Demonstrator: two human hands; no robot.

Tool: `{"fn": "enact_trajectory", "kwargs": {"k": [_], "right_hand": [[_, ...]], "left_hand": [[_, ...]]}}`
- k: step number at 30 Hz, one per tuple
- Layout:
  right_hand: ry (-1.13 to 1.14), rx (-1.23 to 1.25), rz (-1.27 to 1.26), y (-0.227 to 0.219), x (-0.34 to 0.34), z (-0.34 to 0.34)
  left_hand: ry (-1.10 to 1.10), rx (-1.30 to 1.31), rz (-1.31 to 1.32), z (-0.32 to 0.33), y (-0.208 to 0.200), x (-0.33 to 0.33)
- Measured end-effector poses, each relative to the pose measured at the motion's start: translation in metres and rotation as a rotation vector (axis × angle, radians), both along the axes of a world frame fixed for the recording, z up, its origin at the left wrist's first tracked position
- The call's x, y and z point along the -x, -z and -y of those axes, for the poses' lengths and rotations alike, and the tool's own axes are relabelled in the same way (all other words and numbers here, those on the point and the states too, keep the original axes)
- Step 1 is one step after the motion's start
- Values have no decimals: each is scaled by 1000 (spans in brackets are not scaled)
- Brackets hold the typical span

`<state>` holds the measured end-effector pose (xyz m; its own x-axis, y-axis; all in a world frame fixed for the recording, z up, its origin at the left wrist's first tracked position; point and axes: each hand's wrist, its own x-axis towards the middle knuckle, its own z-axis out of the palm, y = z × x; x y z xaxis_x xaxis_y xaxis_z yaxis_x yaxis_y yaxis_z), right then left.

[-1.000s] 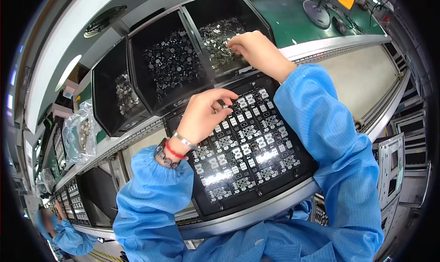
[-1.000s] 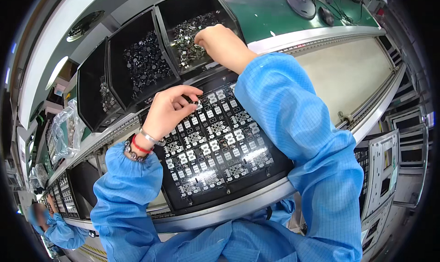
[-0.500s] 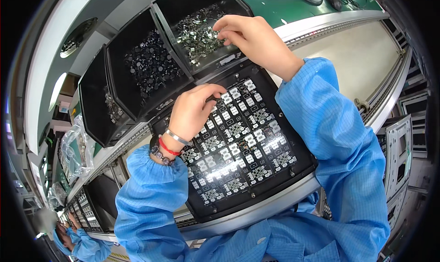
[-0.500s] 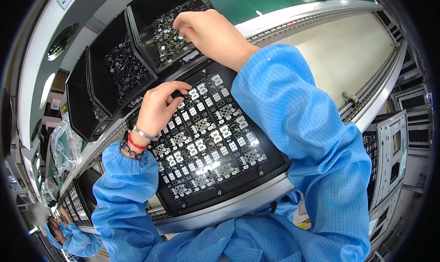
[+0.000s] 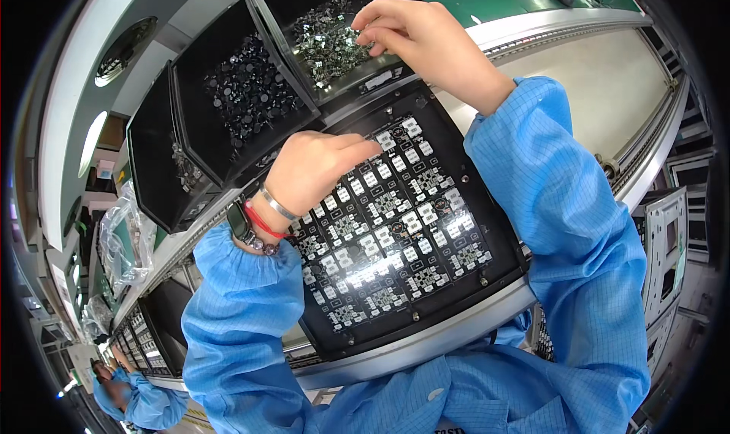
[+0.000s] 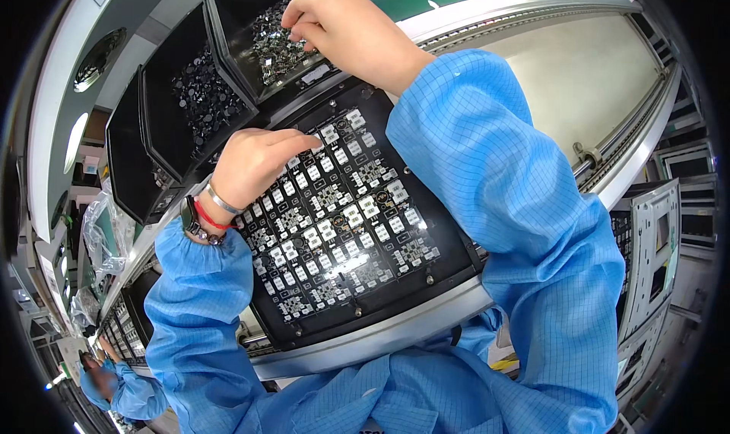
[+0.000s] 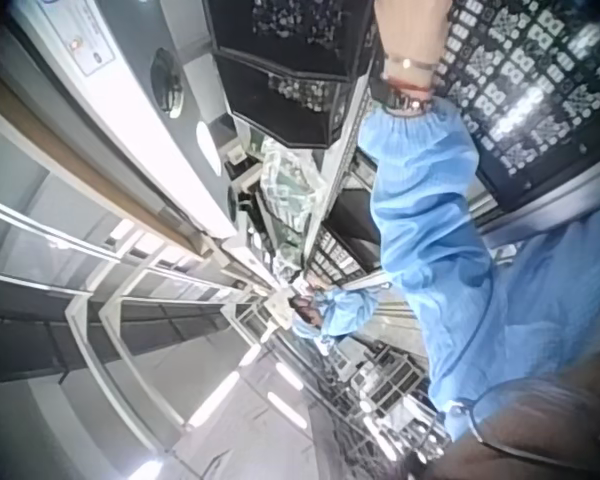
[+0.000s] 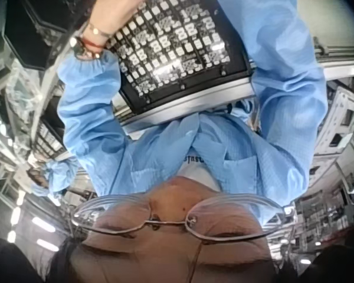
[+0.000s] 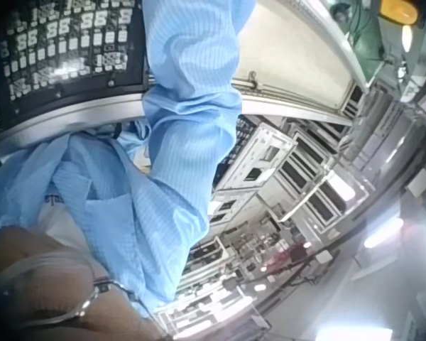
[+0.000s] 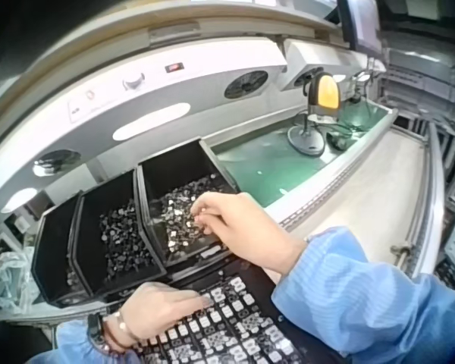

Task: Picking and placing small electronic components into a PCB frame on an assembly line.

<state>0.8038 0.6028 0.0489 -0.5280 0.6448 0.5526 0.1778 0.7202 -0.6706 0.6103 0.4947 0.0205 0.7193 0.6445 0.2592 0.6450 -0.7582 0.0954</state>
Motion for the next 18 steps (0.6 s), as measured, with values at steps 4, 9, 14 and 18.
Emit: {"fn": "enact_trajectory", "kwargs": {"k": [4,9,14,18], "right_hand": [[-25,23,-1,0,0,-1],[-83,144,-5,-3,-2,1],[-58,57,38,-7,-7,3],[0,34,82,-14,-11,7]], "left_hand": [[-45,-55,-39,3,-3,-3],[-82,-59,-68,6,-1,0],[-41,-134,-125,11,3,-7],[-179,-159,-88,18,3,-18]]}}
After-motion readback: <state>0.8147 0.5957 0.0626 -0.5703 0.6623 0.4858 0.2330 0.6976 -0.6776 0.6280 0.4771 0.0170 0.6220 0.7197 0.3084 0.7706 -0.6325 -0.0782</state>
